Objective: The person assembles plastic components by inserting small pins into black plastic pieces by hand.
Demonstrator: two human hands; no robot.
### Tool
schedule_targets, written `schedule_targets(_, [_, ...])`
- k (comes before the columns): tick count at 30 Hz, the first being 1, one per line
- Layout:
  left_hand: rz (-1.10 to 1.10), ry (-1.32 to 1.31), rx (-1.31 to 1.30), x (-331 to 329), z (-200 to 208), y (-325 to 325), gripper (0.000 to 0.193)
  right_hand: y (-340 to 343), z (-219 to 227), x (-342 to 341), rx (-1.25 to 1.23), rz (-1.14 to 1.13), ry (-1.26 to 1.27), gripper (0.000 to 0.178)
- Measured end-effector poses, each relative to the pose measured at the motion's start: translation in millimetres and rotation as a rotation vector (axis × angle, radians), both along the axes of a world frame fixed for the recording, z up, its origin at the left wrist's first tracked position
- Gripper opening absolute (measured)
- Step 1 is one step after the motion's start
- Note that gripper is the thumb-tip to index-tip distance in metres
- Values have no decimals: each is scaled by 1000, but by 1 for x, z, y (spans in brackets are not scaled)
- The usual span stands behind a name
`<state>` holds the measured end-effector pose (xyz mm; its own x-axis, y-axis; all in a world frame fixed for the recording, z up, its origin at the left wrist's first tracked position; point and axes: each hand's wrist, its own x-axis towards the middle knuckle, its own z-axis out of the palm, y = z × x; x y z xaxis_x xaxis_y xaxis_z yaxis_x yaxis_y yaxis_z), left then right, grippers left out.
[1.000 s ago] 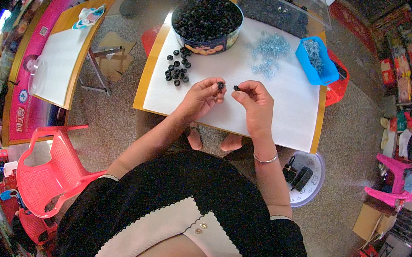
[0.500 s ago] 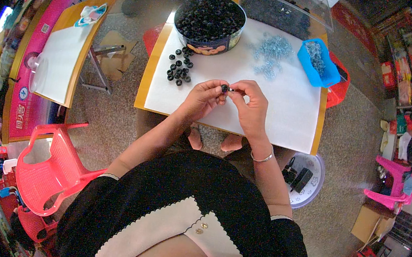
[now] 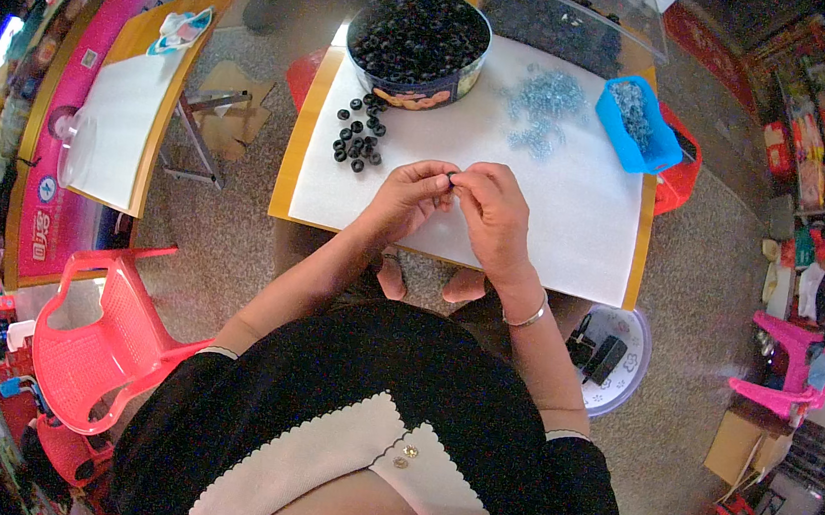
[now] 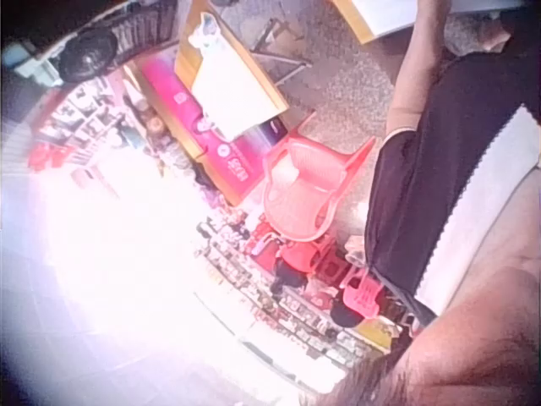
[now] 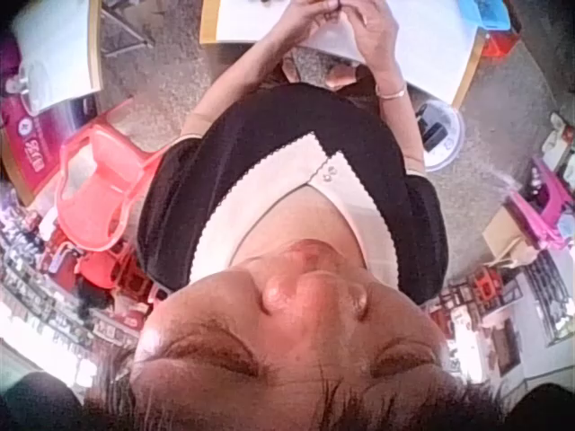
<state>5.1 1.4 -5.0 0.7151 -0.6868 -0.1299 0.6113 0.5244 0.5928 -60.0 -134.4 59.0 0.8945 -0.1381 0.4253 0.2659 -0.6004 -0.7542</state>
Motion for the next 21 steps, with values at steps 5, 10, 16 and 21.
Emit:
schedule_targets(5, [4, 2, 9, 0, 1, 0, 23, -2, -2, 1, -96, 8, -40, 16])
schedule_targets(10, [13, -23, 50, -2, 2, -2, 23, -3, -6, -1, -24, 13, 2, 15])
schedule_targets(16, [25, -44, 34, -1, -1, -2, 22, -4, -4, -1, 56, 51, 33, 20])
schedule_targets(21, [7, -32, 49, -1, 1, -2, 27, -2, 2, 1, 138, 30, 67, 17])
